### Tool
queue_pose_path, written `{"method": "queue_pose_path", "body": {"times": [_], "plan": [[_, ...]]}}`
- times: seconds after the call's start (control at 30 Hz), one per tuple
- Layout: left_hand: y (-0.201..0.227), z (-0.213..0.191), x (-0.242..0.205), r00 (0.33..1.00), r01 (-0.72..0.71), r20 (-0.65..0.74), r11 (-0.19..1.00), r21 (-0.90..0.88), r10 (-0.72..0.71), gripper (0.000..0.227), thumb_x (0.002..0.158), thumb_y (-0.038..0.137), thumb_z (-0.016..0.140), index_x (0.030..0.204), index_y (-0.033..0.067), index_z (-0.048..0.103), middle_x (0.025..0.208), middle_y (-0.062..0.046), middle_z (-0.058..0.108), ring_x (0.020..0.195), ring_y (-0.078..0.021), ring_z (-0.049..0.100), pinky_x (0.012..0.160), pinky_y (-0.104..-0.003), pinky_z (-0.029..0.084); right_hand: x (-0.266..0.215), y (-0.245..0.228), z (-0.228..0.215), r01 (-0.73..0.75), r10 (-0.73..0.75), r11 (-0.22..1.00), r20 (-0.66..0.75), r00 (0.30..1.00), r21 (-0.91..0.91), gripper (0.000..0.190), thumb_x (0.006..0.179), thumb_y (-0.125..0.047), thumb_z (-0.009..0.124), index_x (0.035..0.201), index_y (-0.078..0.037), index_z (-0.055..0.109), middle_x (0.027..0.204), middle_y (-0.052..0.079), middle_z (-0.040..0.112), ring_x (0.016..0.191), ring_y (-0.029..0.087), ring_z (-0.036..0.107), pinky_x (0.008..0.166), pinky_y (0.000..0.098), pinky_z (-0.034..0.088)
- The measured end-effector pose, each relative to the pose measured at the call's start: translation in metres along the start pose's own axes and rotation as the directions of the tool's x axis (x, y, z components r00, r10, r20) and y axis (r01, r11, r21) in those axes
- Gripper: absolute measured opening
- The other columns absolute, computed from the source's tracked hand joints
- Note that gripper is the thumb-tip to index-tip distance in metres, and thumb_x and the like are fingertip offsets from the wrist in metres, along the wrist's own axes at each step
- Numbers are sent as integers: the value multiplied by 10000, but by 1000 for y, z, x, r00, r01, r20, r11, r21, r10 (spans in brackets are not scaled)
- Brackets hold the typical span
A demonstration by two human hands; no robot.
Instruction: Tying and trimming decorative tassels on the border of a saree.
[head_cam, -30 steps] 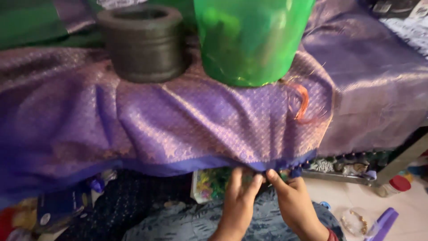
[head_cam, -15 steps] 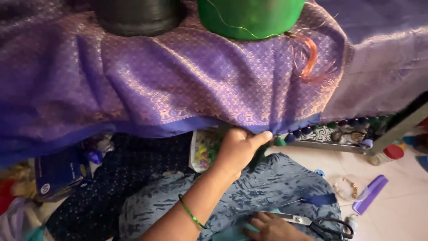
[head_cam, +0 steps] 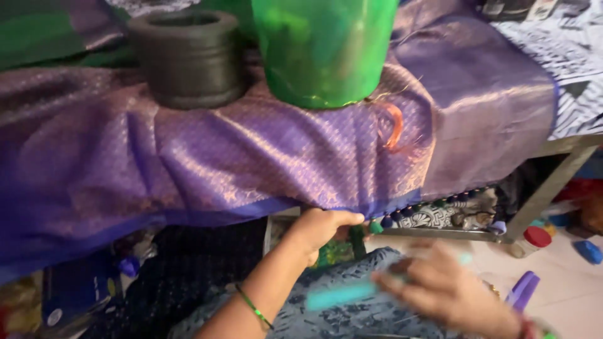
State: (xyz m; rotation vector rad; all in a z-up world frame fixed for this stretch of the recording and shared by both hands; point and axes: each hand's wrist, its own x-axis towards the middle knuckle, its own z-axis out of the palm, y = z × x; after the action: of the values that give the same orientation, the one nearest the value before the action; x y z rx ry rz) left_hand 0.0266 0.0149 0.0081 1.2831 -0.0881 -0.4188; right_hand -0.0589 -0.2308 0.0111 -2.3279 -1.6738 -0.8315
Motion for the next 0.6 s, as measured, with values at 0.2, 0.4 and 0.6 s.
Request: {"method": "queue_pose_path", "body": {"times": [0.2,0.4,0.6], "plan": [[-5,-7,7,994,109,2,990,92,-110,225,829,156,726,970,-10,781,930,-110,779,807,-199,724,789,-340,561,30,30,-49,176,-170,873,53,984,-456,520,795,-192,632,1314,-154,658,983,28,668,861,181,659,765,391,506],[-3,-3,6,986,164,21,984,75,-166,194,824,172,723,904,3,776,922,-112,771,790,-205,715,779,-350,562,42,35,-59,200,-208,856,35,977,-476,474,839,-197,633,1311,-172,657,994,33,660,900,177,664,797,401,505],[-1,-9,8,993,118,-5,988,103,-118,187,827,169,709,913,10,760,892,-112,764,786,-225,705,769,-367,555,32,37,-50,307,-321,828,52,946,-469,457,894,-208,614,1350,-178,619,1028,64,664,961,181,672,818,408,497]]}}
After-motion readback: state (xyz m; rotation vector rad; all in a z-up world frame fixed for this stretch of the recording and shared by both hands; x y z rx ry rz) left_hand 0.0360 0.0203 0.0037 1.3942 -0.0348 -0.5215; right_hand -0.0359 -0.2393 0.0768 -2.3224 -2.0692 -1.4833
